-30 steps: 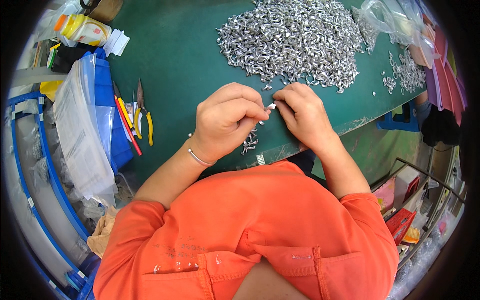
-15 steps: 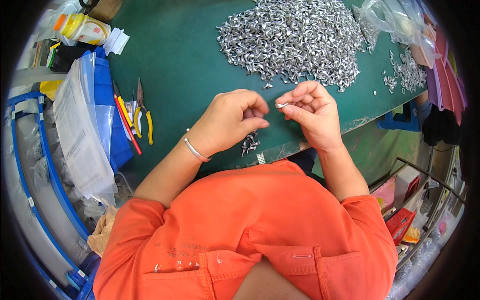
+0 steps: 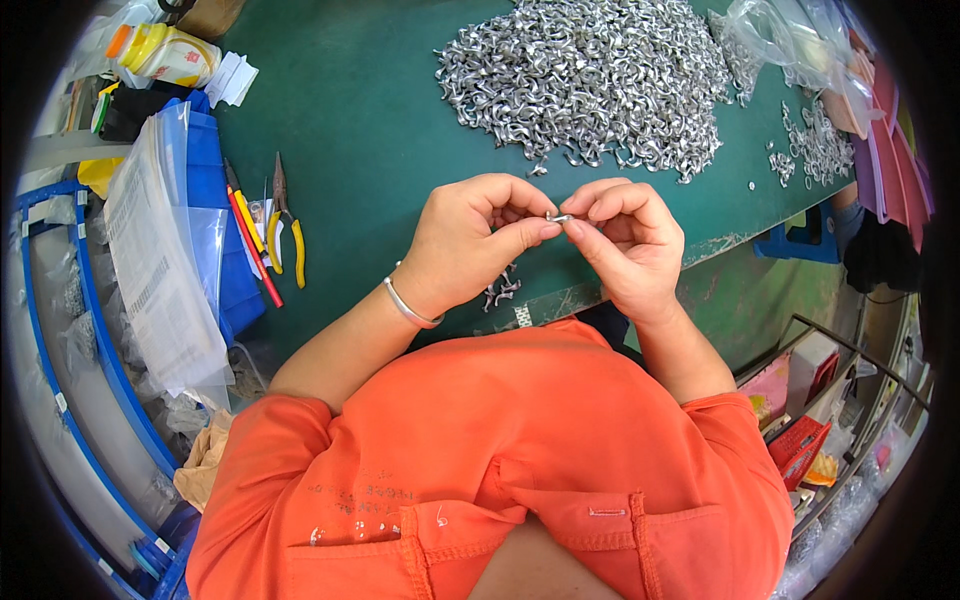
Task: The person picks up small metal parts one at a time from a pile on the workstation and handles them by hand to inspect them.
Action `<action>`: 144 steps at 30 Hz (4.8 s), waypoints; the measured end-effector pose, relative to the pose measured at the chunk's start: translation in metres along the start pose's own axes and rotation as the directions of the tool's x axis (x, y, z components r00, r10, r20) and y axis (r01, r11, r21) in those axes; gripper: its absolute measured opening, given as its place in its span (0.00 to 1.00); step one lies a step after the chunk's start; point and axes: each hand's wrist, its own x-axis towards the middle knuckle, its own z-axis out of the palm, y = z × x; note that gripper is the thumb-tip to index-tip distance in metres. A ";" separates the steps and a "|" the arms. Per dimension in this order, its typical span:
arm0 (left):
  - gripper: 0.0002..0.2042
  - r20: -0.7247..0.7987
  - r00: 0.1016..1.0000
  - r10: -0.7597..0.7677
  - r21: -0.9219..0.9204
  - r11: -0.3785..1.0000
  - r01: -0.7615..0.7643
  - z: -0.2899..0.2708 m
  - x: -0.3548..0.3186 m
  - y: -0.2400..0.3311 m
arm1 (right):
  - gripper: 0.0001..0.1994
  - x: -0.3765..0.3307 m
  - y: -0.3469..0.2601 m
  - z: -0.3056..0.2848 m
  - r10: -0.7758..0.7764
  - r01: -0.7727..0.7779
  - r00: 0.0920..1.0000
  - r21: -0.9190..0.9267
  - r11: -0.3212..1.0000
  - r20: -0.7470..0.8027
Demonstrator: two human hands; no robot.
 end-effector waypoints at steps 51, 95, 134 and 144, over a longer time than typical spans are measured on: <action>0.08 0.017 1.000 0.014 -0.190 0.982 -0.011 -0.004 0.005 0.000 | 0.14 0.009 0.002 -0.002 0.029 -0.030 0.999 0.022 0.999 0.016; 0.05 -0.136 0.939 0.316 0.202 0.937 -0.286 -0.009 0.003 -0.007 | 0.04 0.044 0.016 -0.005 -0.147 0.358 0.933 -0.824 0.439 0.328; 0.07 -0.006 0.990 0.142 -0.134 0.981 -0.142 -0.002 -0.004 -0.005 | 0.12 0.001 0.002 0.006 -0.075 0.077 0.997 -0.165 0.983 0.019; 0.09 -0.020 0.987 0.161 -0.101 0.982 -0.162 -0.001 -0.004 -0.007 | 0.14 0.006 -0.001 0.006 -0.330 0.353 0.935 -0.445 0.823 0.130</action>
